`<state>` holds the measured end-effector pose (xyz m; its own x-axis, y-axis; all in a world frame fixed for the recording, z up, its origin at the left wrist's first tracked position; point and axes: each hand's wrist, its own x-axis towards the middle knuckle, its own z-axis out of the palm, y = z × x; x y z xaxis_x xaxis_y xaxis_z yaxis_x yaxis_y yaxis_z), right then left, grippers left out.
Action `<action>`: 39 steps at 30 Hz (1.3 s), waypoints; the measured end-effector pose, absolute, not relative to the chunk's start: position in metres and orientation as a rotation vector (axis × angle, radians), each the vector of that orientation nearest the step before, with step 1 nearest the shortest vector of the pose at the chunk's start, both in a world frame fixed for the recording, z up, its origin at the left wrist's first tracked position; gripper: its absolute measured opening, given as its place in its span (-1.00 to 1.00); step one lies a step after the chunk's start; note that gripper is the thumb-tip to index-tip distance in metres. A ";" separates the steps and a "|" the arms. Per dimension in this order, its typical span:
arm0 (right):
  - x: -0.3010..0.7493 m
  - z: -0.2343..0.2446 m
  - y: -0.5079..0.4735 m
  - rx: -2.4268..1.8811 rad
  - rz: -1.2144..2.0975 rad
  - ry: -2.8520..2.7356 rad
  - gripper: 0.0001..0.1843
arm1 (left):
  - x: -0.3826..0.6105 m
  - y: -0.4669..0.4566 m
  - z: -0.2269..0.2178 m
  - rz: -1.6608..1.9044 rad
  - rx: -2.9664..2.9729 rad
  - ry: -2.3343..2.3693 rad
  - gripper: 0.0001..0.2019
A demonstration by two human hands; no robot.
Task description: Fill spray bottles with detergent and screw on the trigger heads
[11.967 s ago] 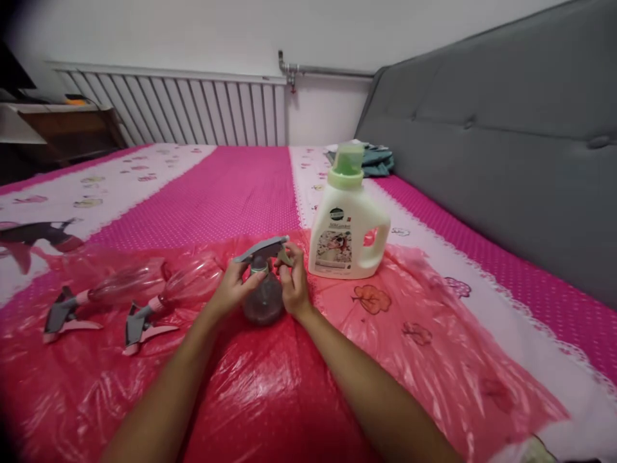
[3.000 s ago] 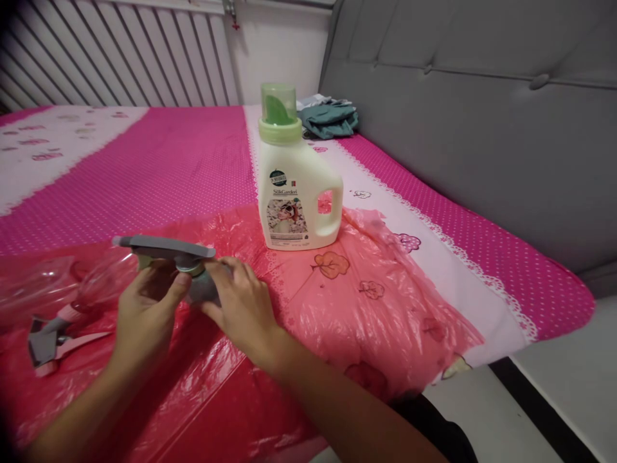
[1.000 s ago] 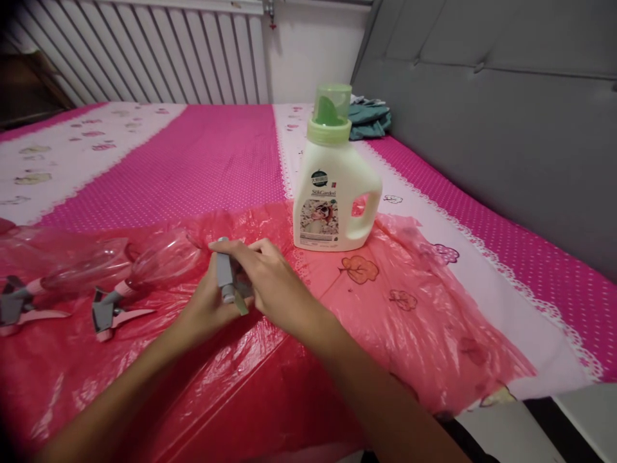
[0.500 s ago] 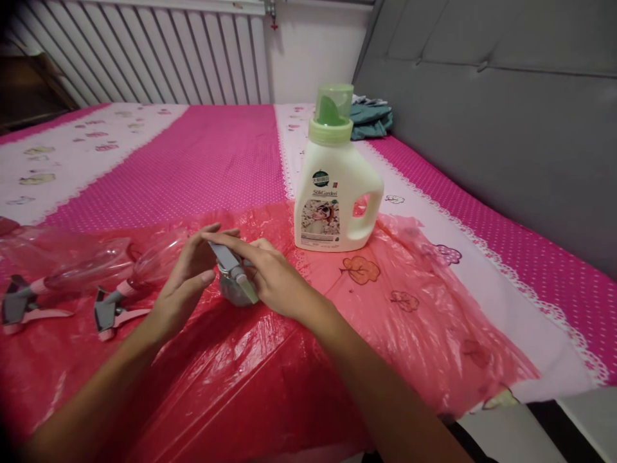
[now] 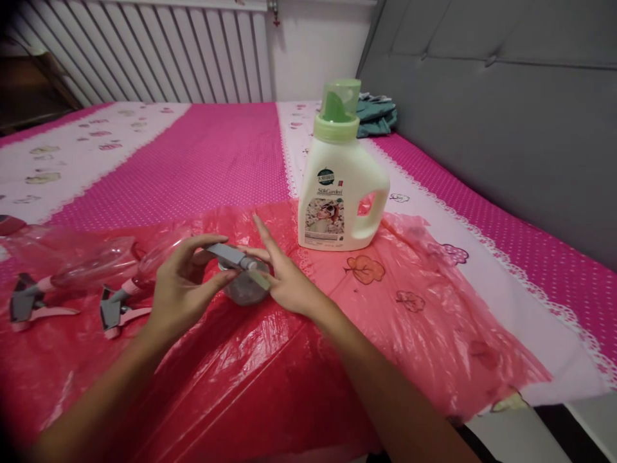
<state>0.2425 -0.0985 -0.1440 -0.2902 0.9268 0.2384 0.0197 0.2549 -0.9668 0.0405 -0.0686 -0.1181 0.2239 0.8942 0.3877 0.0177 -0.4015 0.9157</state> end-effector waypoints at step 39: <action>0.242 -0.144 -0.103 -0.942 0.991 -1.750 -0.40 | 0.007 -0.049 -0.103 0.927 1.998 0.710 -0.65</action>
